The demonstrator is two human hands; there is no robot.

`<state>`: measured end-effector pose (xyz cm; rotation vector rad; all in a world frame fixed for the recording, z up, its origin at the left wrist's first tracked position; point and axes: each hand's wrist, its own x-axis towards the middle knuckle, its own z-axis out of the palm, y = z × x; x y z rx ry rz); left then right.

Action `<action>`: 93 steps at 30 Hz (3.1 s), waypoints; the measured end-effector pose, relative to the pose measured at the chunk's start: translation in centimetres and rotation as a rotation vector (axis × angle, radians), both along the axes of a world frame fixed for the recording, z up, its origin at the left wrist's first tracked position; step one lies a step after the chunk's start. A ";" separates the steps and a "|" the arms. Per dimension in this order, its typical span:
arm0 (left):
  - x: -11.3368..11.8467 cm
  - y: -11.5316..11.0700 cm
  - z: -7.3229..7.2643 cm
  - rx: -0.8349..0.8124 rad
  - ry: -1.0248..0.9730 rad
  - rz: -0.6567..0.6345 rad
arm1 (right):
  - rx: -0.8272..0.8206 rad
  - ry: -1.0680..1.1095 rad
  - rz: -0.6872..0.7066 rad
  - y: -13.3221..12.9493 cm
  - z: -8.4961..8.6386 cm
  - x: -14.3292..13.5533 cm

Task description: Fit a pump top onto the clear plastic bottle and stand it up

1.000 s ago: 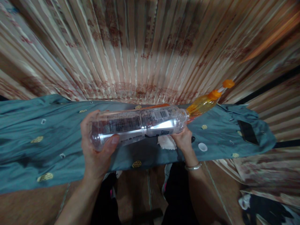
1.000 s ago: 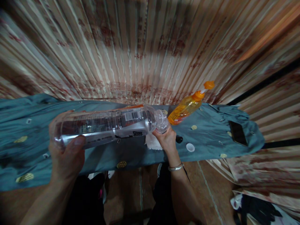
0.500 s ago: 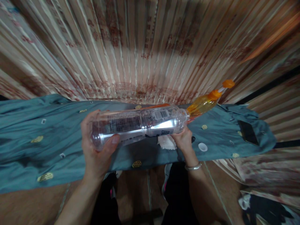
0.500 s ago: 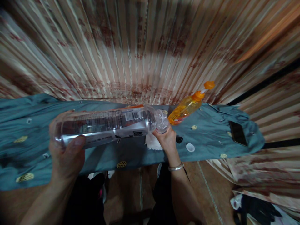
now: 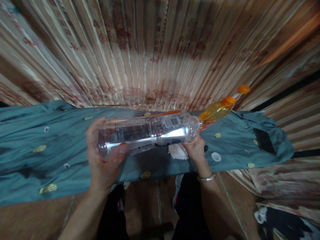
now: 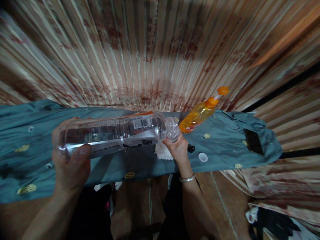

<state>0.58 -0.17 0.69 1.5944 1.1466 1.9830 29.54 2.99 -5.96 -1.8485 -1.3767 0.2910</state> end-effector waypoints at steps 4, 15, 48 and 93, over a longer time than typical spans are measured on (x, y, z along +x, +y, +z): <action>0.0 0.0 0.0 0.013 -0.014 -0.016 | 0.004 0.012 0.018 0.0 0.1 -0.1; 0.0 -0.1 -0.2 -0.011 0.016 0.010 | 0.024 0.013 0.021 0.0 -0.1 0.0; 0.0 0.1 0.0 0.029 -0.012 -0.067 | 0.000 -0.011 0.001 0.1 -0.4 0.2; 0.1 0.0 0.1 0.004 -0.004 -0.031 | -0.006 -0.038 -0.001 0.1 -0.4 0.2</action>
